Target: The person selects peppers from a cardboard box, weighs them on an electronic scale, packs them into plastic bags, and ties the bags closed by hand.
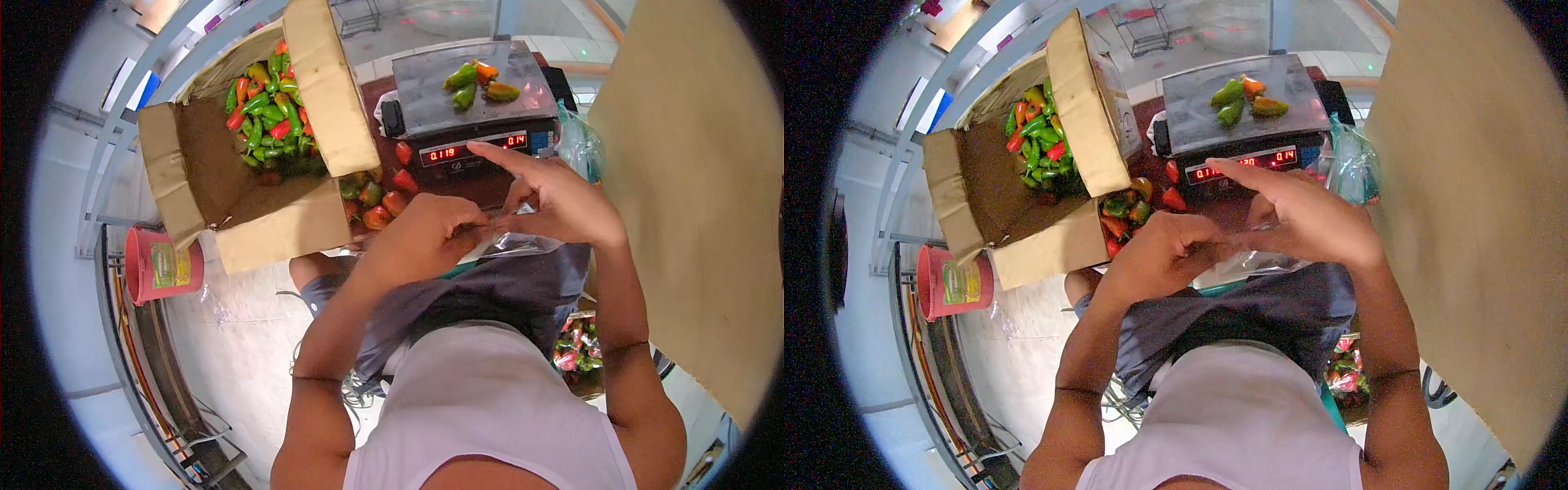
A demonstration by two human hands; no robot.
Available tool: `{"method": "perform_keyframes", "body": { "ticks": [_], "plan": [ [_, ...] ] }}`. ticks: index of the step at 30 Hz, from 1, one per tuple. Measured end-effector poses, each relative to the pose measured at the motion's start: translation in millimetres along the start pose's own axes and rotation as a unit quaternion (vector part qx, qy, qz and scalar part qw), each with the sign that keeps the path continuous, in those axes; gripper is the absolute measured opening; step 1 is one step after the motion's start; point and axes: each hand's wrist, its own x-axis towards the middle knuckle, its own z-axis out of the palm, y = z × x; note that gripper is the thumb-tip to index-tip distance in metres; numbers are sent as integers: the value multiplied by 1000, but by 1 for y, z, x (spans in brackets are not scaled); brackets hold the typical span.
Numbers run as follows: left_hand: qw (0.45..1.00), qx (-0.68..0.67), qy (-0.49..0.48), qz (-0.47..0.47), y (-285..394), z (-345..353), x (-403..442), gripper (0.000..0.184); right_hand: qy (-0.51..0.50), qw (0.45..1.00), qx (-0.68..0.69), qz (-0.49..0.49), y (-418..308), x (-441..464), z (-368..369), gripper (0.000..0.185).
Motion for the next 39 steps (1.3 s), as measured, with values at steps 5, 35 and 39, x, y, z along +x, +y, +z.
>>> {"method": "perform_keyframes", "body": {
  "ticks": [5,35,39],
  "plan": [
    [998,0,-30,-49,-3,-3,-1,12,-23,1000,-4,-18,-3,1,-6,94],
    [927,-325,156,-100,-32,45,-21,26,221,956,185,45,33,-13,54,14],
    [931,-321,142,-96,-37,51,-24,34,128,951,268,86,48,-16,70,15]
  ]
}}
